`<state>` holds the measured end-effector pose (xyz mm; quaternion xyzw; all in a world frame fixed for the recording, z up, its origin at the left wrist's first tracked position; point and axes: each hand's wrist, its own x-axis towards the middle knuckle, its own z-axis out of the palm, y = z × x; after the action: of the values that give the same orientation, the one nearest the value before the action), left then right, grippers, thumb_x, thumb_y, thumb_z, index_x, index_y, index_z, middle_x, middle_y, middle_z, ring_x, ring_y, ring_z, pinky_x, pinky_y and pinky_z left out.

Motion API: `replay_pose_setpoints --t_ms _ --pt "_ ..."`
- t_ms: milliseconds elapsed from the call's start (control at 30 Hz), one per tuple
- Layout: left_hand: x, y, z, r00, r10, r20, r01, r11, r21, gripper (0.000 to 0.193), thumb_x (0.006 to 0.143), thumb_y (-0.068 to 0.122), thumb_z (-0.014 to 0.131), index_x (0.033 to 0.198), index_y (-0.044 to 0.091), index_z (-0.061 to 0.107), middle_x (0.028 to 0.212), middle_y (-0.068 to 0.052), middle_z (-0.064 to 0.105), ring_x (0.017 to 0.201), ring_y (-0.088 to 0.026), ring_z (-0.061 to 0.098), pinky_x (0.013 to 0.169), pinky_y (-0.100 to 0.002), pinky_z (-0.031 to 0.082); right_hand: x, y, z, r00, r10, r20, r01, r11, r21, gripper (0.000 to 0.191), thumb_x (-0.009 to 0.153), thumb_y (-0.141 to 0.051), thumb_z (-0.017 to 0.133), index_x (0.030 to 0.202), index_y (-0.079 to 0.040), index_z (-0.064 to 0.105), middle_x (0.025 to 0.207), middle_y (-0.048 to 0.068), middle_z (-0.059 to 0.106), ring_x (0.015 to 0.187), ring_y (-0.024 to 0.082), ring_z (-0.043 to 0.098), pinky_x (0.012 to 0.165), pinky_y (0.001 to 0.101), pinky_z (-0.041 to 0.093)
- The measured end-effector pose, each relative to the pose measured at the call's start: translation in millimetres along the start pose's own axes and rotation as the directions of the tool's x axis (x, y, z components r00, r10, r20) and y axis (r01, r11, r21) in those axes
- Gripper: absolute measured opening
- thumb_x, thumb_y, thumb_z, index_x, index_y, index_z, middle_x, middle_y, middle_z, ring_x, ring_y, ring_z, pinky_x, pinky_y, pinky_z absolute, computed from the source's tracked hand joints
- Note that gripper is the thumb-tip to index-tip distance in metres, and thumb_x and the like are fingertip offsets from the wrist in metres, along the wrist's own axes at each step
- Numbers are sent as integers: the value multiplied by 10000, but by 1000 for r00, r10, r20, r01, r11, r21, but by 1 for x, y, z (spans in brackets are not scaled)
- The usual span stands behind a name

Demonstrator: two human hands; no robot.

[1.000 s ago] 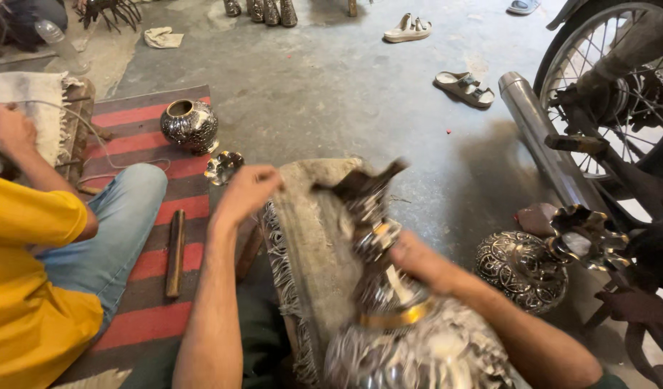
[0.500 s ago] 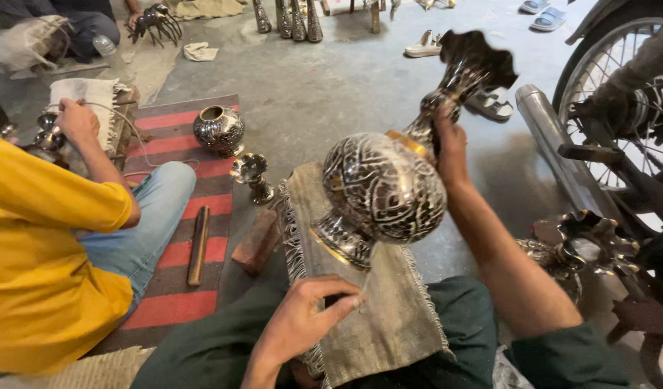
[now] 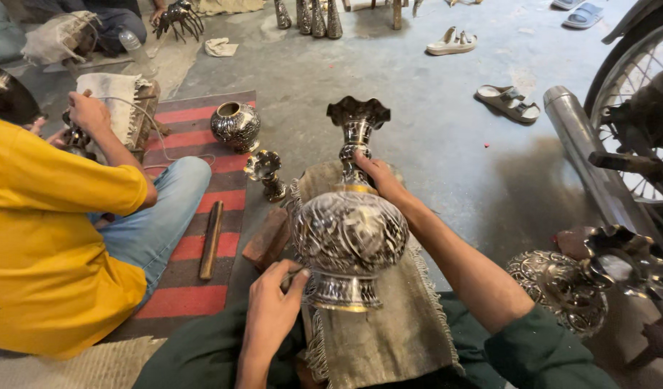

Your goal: The person uses a chisel and hammer to engrave intricate patterns into a silver-colored metal vase. They repeatedly strike the chisel to create detailed designs on the vase's surface.

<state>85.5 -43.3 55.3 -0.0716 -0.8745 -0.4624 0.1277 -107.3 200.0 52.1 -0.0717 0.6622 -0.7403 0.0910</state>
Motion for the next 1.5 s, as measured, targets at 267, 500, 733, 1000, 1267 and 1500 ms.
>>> replay_pose_setpoints --t_ms 267,500,733,1000,1267,1500 --pt "-3 -86 18 944 -177 277 89 949 302 238 937 207 657 1123 76 726 1082 -172 704 1062 -394 636 870 -471 483 15 -10 10 965 236 111 -216 962 -170 639 916 -618 554 1179 -52 690 1052 49 758 919 115 701 825 288 560" --pt "-4 -76 37 990 -127 -64 140 955 262 741 804 59 751 1472 63 431 1389 -211 503 1281 -430 479 1071 -518 403 27 12 6 957 220 189 -191 969 -158 710 894 -603 634 1244 15 638 973 74 671 870 160 662 742 327 570" --pt "-15 -59 86 989 -146 -14 143 983 -112 910 704 -25 702 1511 69 293 1557 -234 369 1409 -389 381 1143 -468 319 32 43 -9 982 103 156 -57 959 -277 738 923 -652 617 1280 -6 621 1106 96 660 990 188 638 807 322 515" --pt "-1 -84 91 931 -349 105 341 731 -591 650 886 32 485 1533 32 424 1447 -173 625 1284 -231 588 1091 -340 427 21 28 -4 987 101 122 -75 977 -201 740 888 -641 594 1338 -53 599 1182 148 668 1049 221 653 852 361 539" --pt "43 -96 77 939 -146 312 293 815 -500 479 919 74 589 1392 4 567 1333 -115 689 1214 -192 604 1052 -331 448 1 22 -27 996 88 -9 -87 966 -244 734 953 -598 582 1319 37 625 1126 234 677 956 263 655 815 385 536" --pt "105 -82 74 789 -192 583 432 849 -304 339 965 101 554 1255 -22 680 1235 -96 737 1093 -201 633 946 -365 526 -11 31 -47 971 -7 -238 -25 991 -130 794 898 -605 596 1416 -9 513 1221 188 643 1060 232 679 889 376 566"
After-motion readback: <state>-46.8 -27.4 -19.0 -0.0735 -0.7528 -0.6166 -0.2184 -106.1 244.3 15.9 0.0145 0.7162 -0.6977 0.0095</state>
